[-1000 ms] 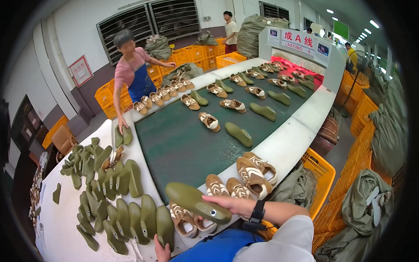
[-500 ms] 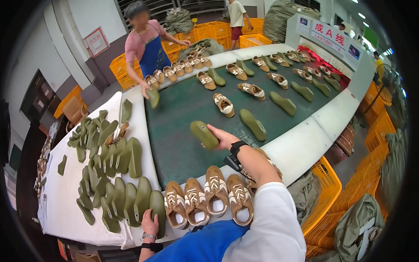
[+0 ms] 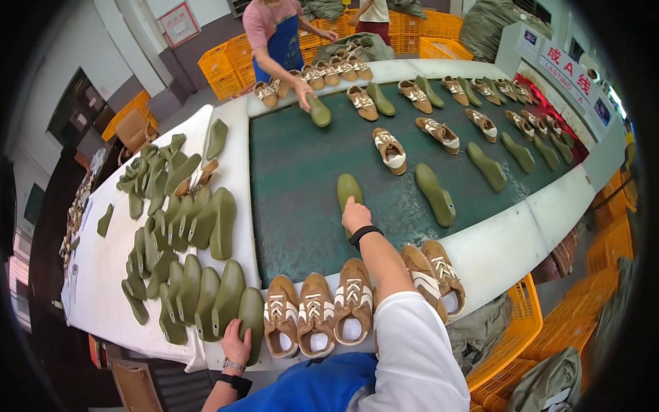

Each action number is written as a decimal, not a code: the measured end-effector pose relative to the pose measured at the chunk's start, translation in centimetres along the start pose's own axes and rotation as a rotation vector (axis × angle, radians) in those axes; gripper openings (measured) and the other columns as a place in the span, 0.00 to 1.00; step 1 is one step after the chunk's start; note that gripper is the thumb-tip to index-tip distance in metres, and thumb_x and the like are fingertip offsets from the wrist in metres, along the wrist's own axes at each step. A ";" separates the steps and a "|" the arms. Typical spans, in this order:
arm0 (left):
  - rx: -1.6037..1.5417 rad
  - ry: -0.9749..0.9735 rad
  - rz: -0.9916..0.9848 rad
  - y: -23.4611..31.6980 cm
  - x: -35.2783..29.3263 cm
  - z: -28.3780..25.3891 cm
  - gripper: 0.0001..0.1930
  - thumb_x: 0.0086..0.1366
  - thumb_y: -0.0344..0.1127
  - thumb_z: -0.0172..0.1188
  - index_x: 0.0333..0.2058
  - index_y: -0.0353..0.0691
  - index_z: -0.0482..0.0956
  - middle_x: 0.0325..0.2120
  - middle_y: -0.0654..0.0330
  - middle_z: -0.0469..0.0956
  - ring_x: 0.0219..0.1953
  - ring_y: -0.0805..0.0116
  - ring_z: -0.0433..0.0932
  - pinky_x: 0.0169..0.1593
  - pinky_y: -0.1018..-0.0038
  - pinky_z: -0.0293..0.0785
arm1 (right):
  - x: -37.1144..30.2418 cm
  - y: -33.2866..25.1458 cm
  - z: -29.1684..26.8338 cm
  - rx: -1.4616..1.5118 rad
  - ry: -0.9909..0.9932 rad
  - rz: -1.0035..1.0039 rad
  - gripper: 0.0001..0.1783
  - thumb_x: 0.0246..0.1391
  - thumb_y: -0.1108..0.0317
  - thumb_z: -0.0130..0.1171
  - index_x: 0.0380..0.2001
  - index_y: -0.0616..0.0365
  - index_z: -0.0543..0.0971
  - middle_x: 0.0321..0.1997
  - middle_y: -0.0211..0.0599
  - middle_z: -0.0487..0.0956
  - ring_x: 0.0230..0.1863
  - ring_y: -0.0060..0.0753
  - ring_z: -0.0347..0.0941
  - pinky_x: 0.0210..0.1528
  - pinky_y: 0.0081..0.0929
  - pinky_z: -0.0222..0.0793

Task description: Organizing shoe lasts and placing manufactured shoe components on a conveyor belt in a factory setting.

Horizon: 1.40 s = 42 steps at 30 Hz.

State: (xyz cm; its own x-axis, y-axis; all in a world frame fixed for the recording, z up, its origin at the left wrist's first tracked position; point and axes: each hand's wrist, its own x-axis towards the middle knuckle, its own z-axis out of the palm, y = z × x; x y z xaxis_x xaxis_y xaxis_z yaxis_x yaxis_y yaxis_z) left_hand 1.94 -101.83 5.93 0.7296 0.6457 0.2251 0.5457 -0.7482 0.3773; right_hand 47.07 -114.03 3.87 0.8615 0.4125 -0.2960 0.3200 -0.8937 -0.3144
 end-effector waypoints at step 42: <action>-0.938 -0.442 -0.204 -5.1 -2.4 -0.1 0.43 0.45 0.28 0.64 0.59 0.34 0.50 0.52 0.48 0.65 0.53 0.62 0.66 0.54 0.72 0.63 | -28.1 0.4 -4.2 0.042 -0.627 -0.982 0.26 0.53 0.59 0.49 0.56 0.48 0.64 0.38 0.51 0.76 0.39 0.51 0.73 0.40 0.38 0.68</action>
State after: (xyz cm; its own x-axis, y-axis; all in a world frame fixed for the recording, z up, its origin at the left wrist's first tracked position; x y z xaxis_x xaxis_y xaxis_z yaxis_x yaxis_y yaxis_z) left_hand -2.64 -99.50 3.58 0.8483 0.4916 -0.1969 0.2755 -0.0922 0.9569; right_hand 24.66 -126.75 15.80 -0.0988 0.9492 -0.2989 0.7180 -0.1400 -0.6818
